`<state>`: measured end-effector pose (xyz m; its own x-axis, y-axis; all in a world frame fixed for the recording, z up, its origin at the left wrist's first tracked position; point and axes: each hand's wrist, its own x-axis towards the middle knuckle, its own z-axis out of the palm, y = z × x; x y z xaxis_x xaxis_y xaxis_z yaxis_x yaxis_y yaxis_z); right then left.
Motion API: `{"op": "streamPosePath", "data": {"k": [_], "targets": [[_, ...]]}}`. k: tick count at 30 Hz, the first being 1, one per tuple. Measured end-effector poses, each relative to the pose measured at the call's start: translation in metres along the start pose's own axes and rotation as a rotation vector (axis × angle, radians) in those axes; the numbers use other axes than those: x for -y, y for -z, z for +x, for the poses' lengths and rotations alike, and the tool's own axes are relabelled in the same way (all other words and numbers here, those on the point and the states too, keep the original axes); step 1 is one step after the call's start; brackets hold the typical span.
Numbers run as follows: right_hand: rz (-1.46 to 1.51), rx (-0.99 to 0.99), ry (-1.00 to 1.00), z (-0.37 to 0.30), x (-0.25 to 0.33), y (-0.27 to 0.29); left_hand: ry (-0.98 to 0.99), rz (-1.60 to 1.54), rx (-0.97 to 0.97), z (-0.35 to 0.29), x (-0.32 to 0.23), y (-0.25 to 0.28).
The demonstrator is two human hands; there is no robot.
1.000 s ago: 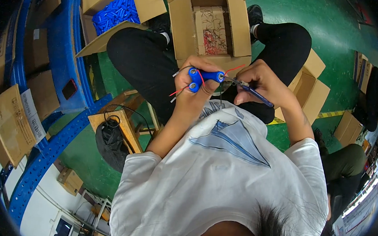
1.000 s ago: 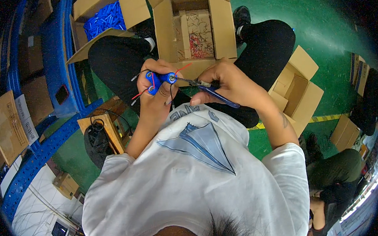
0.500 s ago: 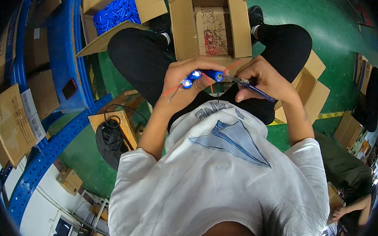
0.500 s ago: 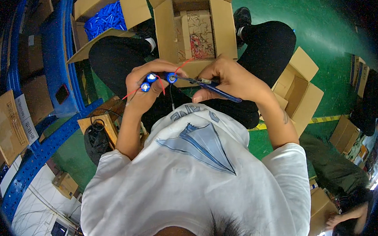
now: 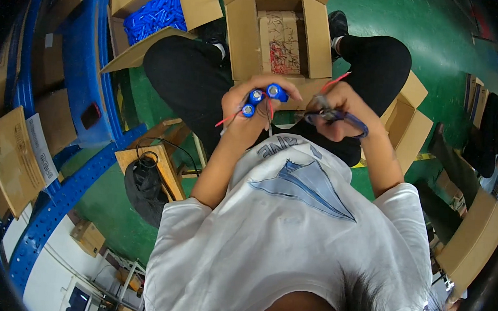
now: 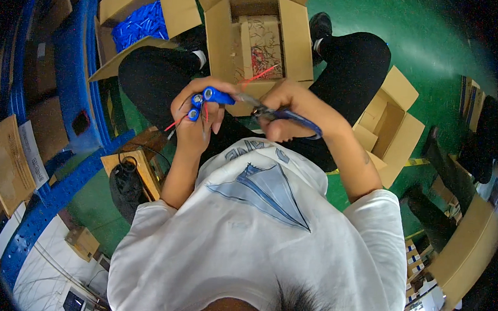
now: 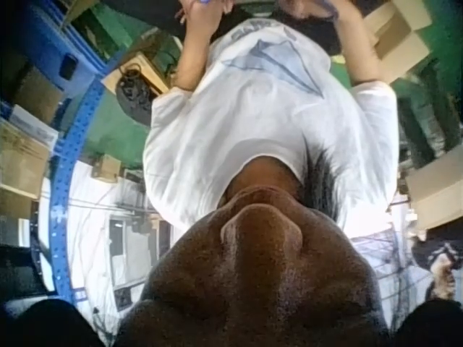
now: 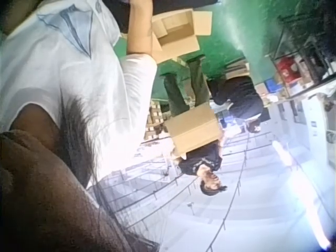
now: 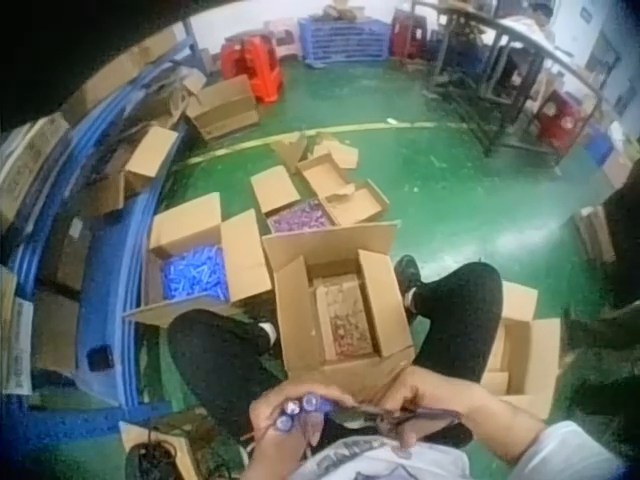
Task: The person assembles electronic components by cutting and stripping wires with pliers and wire cutters.
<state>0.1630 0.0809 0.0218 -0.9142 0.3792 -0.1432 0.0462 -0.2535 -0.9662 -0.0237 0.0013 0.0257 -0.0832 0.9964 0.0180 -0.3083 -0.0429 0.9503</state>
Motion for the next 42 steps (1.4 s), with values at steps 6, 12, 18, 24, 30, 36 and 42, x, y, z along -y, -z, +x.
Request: {"op": "streamPosePath", "data": {"k": [6,12,18,24,30,36,42], "targets": [[-1.0,-0.293,-0.089,0.0,-0.002,0.013,0.116,-0.006,-0.07,-0.002,0.003,0.005],[-1.413,-0.545,0.036,0.003,0.024,-0.007,0.198,-0.052,-0.173,-0.004,0.0,0.004],[-1.293,-0.518,0.105,0.004,0.028,-0.015,0.194,0.006,-0.164,-0.004,-0.005,-0.001],[-1.257,-0.493,0.132,0.005,0.028,-0.017,0.15,0.107,-0.13,-0.005,-0.003,0.001],[-1.308,-0.449,0.112,0.005,0.031,-0.018,0.146,0.129,-0.101,-0.005,-0.003,0.002],[-1.252,-0.435,0.106,0.006,0.032,-0.019,0.134,0.148,-0.088,-0.005,-0.003,0.004],[-1.035,-0.38,0.122,0.005,0.02,-0.018,0.175,0.047,-0.083,-0.006,0.0,0.001]]}}
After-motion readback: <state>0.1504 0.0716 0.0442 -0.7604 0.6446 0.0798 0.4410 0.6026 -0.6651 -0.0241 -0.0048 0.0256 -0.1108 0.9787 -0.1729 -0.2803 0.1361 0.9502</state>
